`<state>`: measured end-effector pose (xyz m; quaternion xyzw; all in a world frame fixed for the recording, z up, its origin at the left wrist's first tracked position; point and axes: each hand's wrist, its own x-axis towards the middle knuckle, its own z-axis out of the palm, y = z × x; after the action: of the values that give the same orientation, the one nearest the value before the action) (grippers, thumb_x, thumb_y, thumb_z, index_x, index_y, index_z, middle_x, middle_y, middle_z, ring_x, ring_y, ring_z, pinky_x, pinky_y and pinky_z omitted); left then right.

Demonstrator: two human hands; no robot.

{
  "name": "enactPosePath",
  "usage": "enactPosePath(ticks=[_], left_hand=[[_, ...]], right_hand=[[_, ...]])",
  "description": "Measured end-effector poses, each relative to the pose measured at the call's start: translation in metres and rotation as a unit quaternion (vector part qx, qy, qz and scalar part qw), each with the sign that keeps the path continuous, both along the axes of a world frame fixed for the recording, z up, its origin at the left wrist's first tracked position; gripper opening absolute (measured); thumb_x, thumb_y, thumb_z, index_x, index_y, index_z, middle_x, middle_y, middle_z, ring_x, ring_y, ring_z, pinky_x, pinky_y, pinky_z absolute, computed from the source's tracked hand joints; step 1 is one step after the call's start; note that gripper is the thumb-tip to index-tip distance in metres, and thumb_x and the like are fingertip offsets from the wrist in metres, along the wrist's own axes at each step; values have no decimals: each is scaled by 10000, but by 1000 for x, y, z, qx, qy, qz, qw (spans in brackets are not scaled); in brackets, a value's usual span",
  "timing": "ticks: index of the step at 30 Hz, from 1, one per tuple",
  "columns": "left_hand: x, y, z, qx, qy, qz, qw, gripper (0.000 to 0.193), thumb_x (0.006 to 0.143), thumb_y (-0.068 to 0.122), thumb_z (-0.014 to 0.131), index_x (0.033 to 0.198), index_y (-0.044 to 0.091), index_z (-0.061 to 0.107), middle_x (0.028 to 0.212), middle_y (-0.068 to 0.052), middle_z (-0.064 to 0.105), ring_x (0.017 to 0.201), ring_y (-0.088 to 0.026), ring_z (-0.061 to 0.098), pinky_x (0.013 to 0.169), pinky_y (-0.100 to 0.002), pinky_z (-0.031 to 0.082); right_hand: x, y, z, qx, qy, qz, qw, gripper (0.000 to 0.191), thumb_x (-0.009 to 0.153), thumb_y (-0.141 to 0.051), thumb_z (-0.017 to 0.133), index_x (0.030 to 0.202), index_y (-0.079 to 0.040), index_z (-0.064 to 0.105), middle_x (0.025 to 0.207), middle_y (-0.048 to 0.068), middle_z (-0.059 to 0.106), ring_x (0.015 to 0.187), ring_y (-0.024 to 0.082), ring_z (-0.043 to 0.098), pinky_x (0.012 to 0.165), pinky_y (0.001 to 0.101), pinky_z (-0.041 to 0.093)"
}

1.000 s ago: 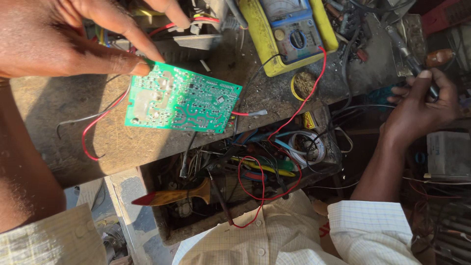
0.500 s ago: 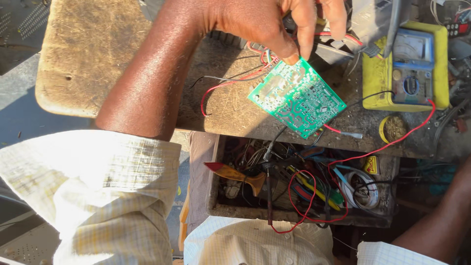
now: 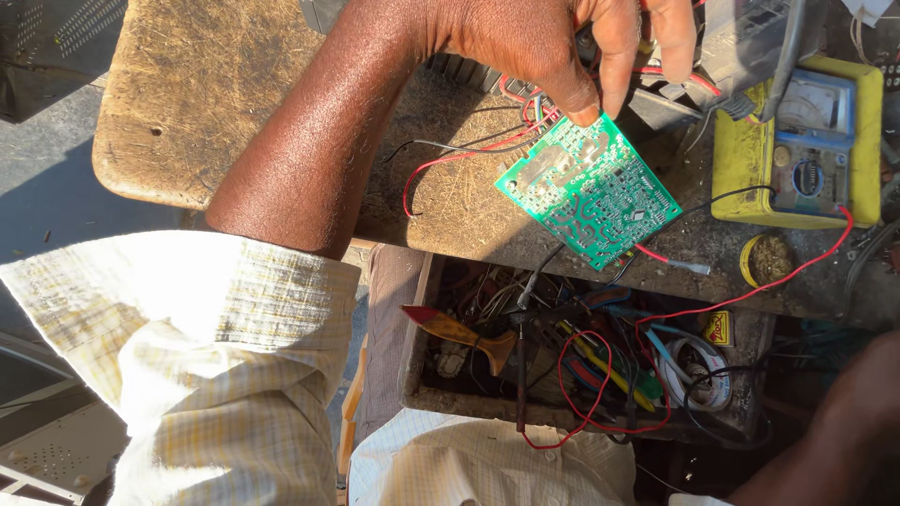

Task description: The person tests a green circuit board with multimeter probes, then uses a soldering iron to reflow or attach components. They flip the board, adjust wires, and continue soldering different points while seated at a cluttered workbench.

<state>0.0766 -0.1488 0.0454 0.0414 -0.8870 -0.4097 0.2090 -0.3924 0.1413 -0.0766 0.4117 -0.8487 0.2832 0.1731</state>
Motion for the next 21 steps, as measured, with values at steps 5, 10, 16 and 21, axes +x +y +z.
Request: enactPosePath(ticks=[5, 10, 16, 21], left_hand=[[-4, 0, 1, 71, -16, -2, 997, 223, 777, 186, 820, 985, 122, 772, 1168, 39, 706, 905, -101, 686, 761, -270, 563], [-1, 1, 7, -1, 15, -20, 1000, 175, 800, 160, 840, 953, 91, 793, 1191, 2, 683, 961, -110, 675, 769, -281, 559], [-3, 3, 3, 32, -31, 30, 999, 221, 795, 192, 845, 998, 127, 783, 1091, 9, 734, 899, -98, 684, 755, -269, 551], [-4, 2, 0, 4, -28, 30, 999, 230, 811, 182, 843, 1027, 120, 791, 1114, -19, 736, 890, -110, 689, 761, -269, 552]], right_hand=[[113, 29, 27, -84, 180, 286, 937, 341, 1201, -177, 571, 1302, 148, 595, 1177, 190, 718, 1025, 348, 642, 870, 405, 527], [198, 42, 48, -9, 76, 485, 871, 311, 962, -104, 775, 1196, 58, 650, 1108, 191, 720, 1062, 335, 688, 927, 433, 571], [230, 55, 24, 1, -21, 512, 859, 328, 829, 17, 788, 1133, 40, 667, 991, 171, 732, 925, 271, 719, 837, 385, 586], [220, 64, 3, 51, -9, 483, 874, 279, 828, 65, 778, 1092, 88, 689, 887, 177, 737, 818, 245, 743, 668, 319, 587]])
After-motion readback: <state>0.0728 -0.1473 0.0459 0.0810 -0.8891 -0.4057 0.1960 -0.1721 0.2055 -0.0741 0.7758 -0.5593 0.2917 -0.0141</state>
